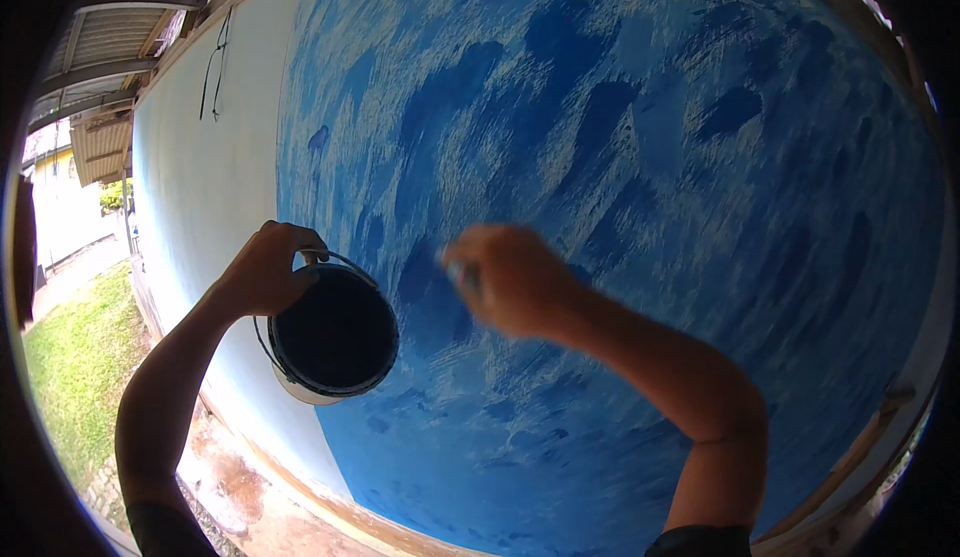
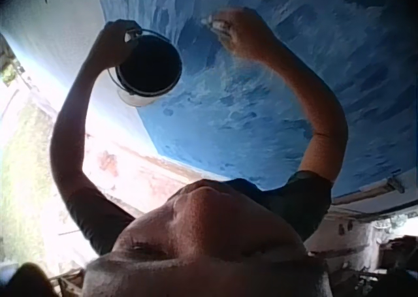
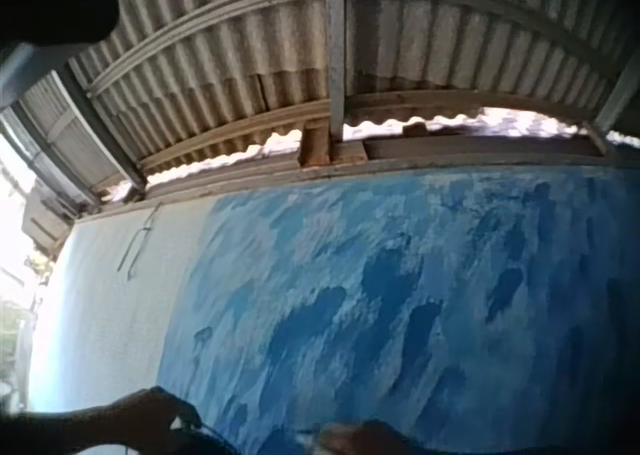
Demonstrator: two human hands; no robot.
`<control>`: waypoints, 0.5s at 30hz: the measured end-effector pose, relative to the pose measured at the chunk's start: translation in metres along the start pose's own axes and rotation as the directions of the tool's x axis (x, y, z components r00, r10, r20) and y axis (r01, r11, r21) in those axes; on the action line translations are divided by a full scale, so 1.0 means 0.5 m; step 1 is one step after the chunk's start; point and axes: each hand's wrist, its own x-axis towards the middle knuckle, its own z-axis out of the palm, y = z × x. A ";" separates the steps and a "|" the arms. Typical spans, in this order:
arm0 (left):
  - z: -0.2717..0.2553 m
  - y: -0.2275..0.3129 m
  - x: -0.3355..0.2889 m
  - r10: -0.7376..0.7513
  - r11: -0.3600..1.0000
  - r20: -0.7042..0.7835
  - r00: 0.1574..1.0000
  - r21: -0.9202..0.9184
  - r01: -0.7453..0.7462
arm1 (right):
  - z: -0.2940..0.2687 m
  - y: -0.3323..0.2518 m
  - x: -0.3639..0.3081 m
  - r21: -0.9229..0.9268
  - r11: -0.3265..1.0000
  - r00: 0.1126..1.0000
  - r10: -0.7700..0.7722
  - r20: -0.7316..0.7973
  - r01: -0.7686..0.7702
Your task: The person paints a large blue circular mural on an exterior wall using a paintbrush and a bucket of blue paint.
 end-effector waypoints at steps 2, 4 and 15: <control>0.002 -0.007 -0.008 -0.020 1.000 0.026 0.999 0.003 0.020 | -0.061 0.037 0.038 0.054 0.981 0.976 0.193 -0.099 -0.189; 0.008 -0.013 -0.005 -0.024 1.000 0.048 0.999 0.003 0.024 | -0.125 0.060 0.067 -0.184 0.973 0.956 0.087 -0.281 -0.142; 0.061 -0.057 -0.014 -0.129 0.990 0.151 0.980 -0.030 0.135 | 0.133 0.045 0.061 -0.773 0.613 0.923 -0.371 -0.099 0.163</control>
